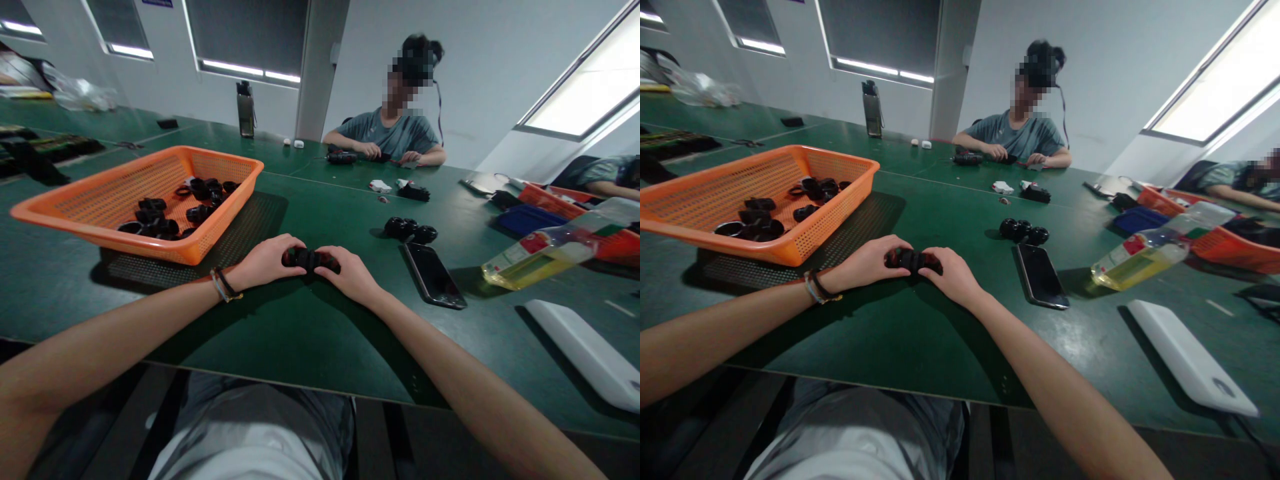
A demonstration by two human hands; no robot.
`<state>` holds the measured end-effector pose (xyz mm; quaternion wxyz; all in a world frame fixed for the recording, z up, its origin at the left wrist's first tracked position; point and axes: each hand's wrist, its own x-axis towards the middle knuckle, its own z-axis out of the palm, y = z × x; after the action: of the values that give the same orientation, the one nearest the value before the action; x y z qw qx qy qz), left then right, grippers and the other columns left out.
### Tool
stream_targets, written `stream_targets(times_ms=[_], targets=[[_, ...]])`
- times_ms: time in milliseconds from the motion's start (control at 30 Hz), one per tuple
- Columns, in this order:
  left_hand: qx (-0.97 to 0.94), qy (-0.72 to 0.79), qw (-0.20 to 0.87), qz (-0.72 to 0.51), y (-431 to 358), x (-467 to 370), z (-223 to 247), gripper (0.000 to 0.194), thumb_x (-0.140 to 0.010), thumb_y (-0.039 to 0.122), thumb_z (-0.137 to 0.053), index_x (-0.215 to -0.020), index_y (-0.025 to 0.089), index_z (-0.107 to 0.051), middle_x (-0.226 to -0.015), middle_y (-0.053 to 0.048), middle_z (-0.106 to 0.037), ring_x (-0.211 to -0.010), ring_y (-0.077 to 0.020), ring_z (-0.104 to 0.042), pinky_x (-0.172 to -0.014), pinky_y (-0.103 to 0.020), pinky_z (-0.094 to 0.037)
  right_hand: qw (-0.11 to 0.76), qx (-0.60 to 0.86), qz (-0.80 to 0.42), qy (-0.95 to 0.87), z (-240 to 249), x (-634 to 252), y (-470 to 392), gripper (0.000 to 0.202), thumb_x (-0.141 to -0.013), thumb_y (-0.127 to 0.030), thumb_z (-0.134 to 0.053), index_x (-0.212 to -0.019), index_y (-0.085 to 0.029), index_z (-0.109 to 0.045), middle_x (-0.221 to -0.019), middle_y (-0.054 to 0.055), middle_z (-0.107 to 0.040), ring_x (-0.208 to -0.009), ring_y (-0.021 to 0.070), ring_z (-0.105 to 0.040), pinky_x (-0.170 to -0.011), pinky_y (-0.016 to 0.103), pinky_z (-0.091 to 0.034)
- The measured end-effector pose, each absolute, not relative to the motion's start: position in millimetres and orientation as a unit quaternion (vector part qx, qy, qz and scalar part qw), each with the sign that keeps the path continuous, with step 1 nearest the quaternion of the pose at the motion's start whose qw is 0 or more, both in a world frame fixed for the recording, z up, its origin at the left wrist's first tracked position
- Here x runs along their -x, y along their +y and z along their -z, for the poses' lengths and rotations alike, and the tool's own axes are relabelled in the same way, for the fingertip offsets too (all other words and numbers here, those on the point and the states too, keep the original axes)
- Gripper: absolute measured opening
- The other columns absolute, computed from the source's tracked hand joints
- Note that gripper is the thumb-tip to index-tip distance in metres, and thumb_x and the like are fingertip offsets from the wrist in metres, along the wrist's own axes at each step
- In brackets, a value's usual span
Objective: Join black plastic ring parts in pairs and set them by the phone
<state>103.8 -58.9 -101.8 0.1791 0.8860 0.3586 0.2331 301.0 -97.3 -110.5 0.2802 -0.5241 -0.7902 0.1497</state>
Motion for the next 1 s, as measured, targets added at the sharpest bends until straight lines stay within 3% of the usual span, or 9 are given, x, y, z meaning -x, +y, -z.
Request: stream_targets(times_ms=[333, 1000], targets=[[-0.888, 0.36, 0.172, -0.23, -60.2, -103.8, 102.3, 0.037, -0.07, 0.036, -0.068, -0.101, 0.018, -0.057, -0.089, -0.002, -0.059, -0.076, -0.0166, -0.057, -0.067, -0.026, -0.042, 0.287, 0.514, -0.156, -0.793, 113.6, -302.1, -97.2, 0.035, -0.069, -0.014, -0.064, -0.103, -0.019, -0.054, -0.091, 0.005, -0.063, -0.085, 0.0186, -0.058, -0.074, 0.034, -0.049], [-0.886, 0.365, 0.172, -0.228, -61.3, -104.4, 100.5, 0.038, -0.07, 0.035, -0.067, -0.101, 0.017, -0.057, -0.09, -0.002, -0.06, -0.076, -0.0162, -0.056, -0.065, -0.026, -0.042, 0.278, 0.53, -0.172, -0.782, 110.8, -300.4, -98.5, 0.029, -0.072, -0.012, -0.063, -0.099, -0.019, -0.055, -0.089, 0.004, -0.062, -0.082, 0.0162, -0.058, -0.074, 0.033, -0.048]])
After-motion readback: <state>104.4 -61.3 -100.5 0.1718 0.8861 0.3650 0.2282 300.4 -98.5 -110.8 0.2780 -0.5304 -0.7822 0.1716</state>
